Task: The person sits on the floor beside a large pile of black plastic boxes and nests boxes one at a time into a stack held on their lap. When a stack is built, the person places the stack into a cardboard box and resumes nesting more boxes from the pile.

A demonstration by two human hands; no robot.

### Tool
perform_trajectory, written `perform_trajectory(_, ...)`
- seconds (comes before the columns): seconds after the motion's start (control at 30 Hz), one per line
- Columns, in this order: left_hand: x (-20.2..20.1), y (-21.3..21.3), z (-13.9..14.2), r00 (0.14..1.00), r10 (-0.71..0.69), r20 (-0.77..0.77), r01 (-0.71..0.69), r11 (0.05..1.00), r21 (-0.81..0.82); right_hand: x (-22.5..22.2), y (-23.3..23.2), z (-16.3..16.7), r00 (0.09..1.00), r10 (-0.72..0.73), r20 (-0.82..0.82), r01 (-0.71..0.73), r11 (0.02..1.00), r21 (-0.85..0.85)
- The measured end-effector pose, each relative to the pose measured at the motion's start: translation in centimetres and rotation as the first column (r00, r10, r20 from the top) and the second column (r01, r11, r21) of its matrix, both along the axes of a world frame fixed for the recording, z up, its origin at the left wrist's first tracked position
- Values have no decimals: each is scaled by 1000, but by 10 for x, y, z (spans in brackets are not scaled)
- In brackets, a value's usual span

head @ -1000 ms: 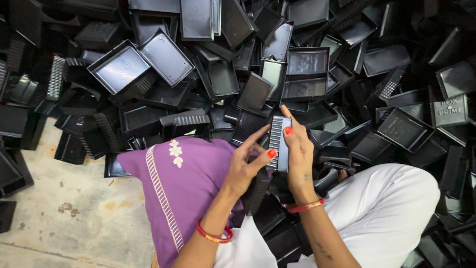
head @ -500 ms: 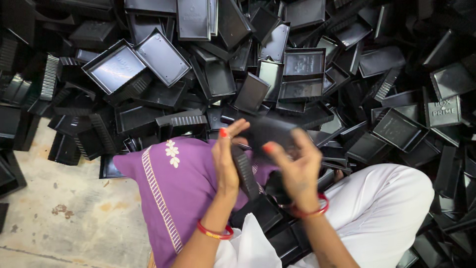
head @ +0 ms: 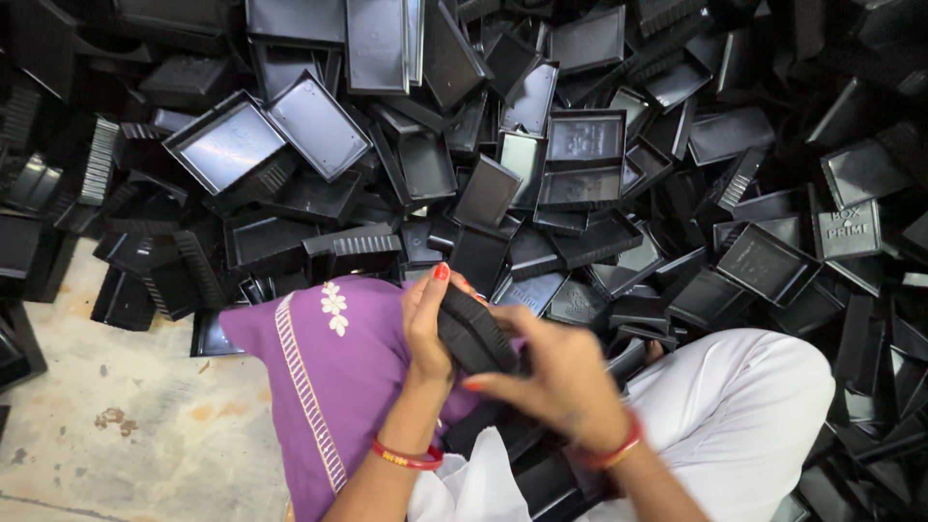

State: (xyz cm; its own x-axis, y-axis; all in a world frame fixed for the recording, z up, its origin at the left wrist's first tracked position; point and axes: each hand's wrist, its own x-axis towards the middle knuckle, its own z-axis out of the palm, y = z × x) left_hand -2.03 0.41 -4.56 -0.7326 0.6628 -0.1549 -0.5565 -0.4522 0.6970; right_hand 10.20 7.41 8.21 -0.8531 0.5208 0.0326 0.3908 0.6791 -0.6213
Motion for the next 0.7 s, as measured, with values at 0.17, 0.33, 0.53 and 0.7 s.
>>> perform_trajectory(0.17, -7, 5, 8, 915, -231, 329, 269, 960, -74, 15, 86, 3, 997, 73, -36, -38, 803, 594)
perform_trajectory(0.33, 5, 10, 21, 861, -507, -40, 502, 860, -95, 18, 85, -2, 952, -295, -83, 299, 832, 468)
perform_trajectory(0.53, 14, 7, 22, 897, -432, -93, 424, 901, -90, 1, 39, 1, 977, -146, 155, 178, 959, -219)
perform_trajectory(0.7, 6, 4, 24, 957, -275, 89, 280, 958, -62, -43, 81, -17, 959, -141, -245, 86, 971, -225)
